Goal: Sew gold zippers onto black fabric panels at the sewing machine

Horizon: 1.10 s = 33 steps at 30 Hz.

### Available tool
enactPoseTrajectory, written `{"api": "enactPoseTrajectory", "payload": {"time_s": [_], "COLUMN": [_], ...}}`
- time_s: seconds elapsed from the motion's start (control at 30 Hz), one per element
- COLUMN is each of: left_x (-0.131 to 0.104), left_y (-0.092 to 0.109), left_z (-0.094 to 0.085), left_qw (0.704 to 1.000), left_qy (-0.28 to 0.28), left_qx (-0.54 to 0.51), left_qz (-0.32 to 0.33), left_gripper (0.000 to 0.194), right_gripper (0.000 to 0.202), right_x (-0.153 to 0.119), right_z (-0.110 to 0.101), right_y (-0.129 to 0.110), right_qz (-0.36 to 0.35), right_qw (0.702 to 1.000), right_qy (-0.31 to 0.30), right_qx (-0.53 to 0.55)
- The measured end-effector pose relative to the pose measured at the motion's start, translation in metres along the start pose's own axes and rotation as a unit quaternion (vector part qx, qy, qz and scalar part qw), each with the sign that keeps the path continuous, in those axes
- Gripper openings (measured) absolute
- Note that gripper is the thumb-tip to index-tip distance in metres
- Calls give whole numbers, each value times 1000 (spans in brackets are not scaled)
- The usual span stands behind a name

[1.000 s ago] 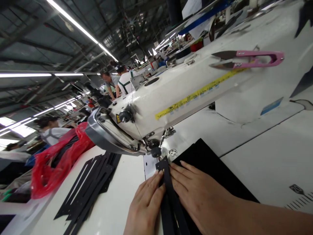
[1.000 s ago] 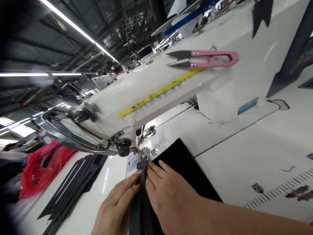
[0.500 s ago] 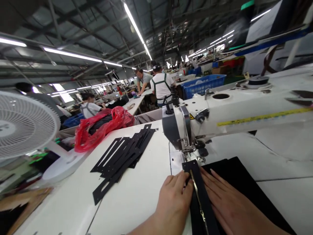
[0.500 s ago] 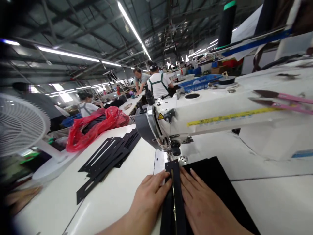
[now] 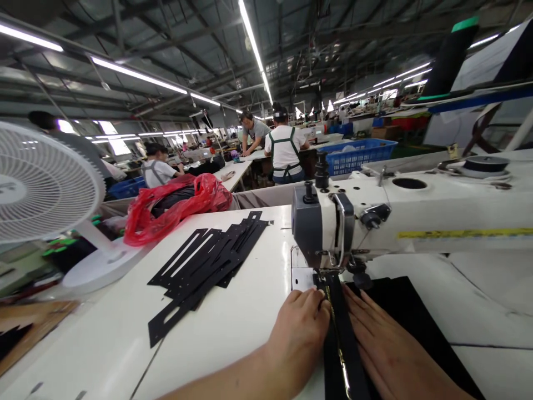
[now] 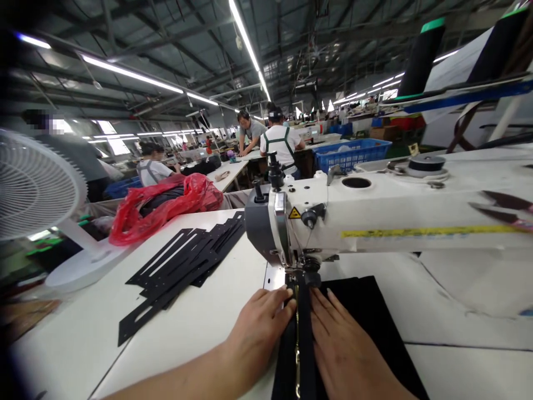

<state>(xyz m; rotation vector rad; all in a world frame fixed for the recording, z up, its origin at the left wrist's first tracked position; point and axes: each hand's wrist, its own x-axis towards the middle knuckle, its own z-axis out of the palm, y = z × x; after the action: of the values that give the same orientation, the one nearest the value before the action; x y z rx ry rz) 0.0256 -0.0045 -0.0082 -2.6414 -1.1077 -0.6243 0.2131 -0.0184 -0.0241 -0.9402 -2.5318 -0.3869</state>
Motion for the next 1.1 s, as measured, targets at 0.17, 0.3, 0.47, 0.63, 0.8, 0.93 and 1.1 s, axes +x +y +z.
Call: {"api": "enactPoseTrajectory", "payload": {"time_s": [0.17, 0.3, 0.47, 0.63, 0.8, 0.93, 1.1], "left_x": [6, 7, 7, 5, 2, 0, 1], "left_y": [-5, -7, -8, -9, -10, -9, -7], "left_z": [-1, 2, 9, 15, 16, 16, 16], "left_qw": [1000, 1000, 999, 995, 995, 996, 996], "left_qy": [-22, -4, 42, 91, 81, 70, 77], "left_qx": [-9, -23, -12, -9, -1, 5, -12], "left_qz": [-2, 5, 25, 31, 50, 47, 36], "left_gripper": [16, 17, 26, 23, 25, 25, 24], "right_gripper": [54, 61, 64, 64, 65, 65, 66], "right_x": [2, 4, 6, 5, 1, 2, 6], "right_z": [4, 3, 0, 1, -1, -5, -8], "right_y": [6, 9, 9, 11, 10, 7, 5], "right_qz": [-3, -13, 0, -14, -24, -5, -5], "right_qw": [1000, 1000, 999, 1000, 1000, 1000, 1000], "right_qy": [4, 19, 32, 21, 9, 17, 13], "right_qx": [-15, -7, 14, -12, -17, 5, 13]}}
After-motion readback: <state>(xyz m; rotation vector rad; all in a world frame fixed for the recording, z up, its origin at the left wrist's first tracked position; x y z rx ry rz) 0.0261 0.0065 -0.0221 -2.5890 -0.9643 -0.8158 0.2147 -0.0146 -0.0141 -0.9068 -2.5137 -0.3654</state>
